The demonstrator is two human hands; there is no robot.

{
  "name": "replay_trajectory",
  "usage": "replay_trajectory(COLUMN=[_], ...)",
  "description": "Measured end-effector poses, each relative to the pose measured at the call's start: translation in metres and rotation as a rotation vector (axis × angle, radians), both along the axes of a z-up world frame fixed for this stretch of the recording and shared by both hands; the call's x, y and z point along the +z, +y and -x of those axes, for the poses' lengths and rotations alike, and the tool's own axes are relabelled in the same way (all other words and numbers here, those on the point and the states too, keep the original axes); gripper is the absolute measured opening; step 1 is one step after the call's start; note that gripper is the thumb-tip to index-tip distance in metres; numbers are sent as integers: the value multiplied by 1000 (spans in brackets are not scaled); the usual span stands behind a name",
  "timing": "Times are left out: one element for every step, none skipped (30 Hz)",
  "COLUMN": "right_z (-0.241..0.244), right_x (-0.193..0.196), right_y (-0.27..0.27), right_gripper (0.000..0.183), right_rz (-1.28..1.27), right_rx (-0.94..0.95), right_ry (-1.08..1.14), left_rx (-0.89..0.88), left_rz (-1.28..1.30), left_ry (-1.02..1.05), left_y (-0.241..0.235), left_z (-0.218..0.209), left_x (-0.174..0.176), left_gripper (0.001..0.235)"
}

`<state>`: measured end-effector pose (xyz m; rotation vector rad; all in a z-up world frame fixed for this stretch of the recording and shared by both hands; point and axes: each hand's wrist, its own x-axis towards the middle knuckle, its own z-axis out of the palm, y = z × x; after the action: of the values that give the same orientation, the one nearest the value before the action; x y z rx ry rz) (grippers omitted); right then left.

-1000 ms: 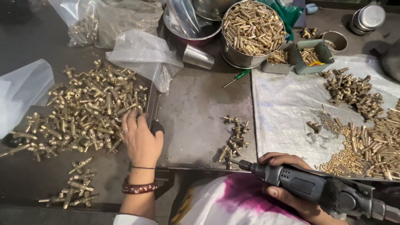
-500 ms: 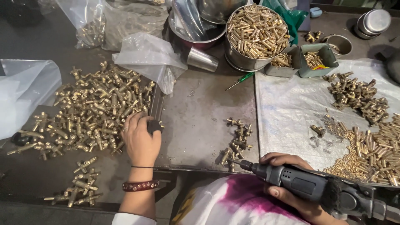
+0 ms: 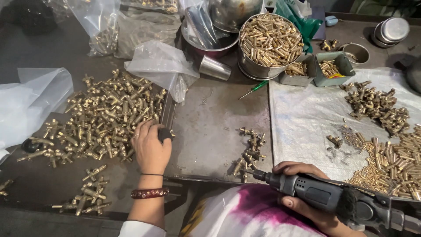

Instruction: Polishing small brass T-junction parts using a rotary tool at a workbench.

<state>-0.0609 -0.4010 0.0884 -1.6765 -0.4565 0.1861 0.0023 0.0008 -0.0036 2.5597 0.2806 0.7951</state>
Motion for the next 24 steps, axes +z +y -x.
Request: replay_trajectory(right_z=[0,0,1,2,3,4,6,8,8,8,8,8,8,8,8,7,7,7,8,8,8,8,8,9], right_x=[0,-1,2,5,8,10,13,15,14,13,12,12,12,12,11,11,10,10,10,10,10,10,10,11], right_y=[0,0,2,3,4,5,6,8,7,6,5,4,3,2,2,1,0,0,0,0,0,0,1,0], right_gripper=[48,49,49,49,48,48,49,49,49,49,50,50,49,49,49,49,49,49,49,49,49,49,49,49], right_rz=[-10,-20,-21,-4,13,13,10,7,7,10,12,11,35,59,57,66,75,75,74,73,73,53,34,33], right_rx=[6,12,13,20,27,25,-2,-28,-30,-9,11,10,1,-9,-10,4,17,17,16,16,17,12,7,5], right_ry=[-29,-58,-61,-58,-55,-57,-8,43,43,1,-41,-40,-20,0,3,-21,-45,-47,-59,-70,-72,-58,-43,-42], left_rx=[-2,-4,-3,0,4,1,0,0,-2,2,6,5,3,1,0,3,6,5,5,6,6,7,8,6], left_rz=[2,3,2,-4,-10,-10,-14,-17,-17,-17,-17,-18,-22,-26,-27,-23,-18,-18,-20,-22,-22,-22,-22,-22], left_ry=[-3,-7,-10,-9,-9,-10,-11,-11,-11,-11,-11,-9,-12,-15,-12,-13,-14,-16,-14,-11,-14,-8,-1,0], left_y=[0,0,1,1,1,1,1,2,1,1,1,1,1,1,1,1,0,1,2,2,2,3,3,2], left_z=[0,0,0,-1,-1,-2,-2,-2,-3,-3,-2,-3,-3,-2,-2,-1,-1,-2,-2,-2,-2,-2,-2,0], left_x=[0,0,-1,-1,-2,-2,-3,-3,-2,-2,-2,-2,-1,0,-1,-1,-1,-2,-2,-3,-3,-2,-2,0], left_gripper=[28,28,28,27,25,25,25,25,25,25,24,24,24,25,25,24,24,24,24,24,24,24,25,25])
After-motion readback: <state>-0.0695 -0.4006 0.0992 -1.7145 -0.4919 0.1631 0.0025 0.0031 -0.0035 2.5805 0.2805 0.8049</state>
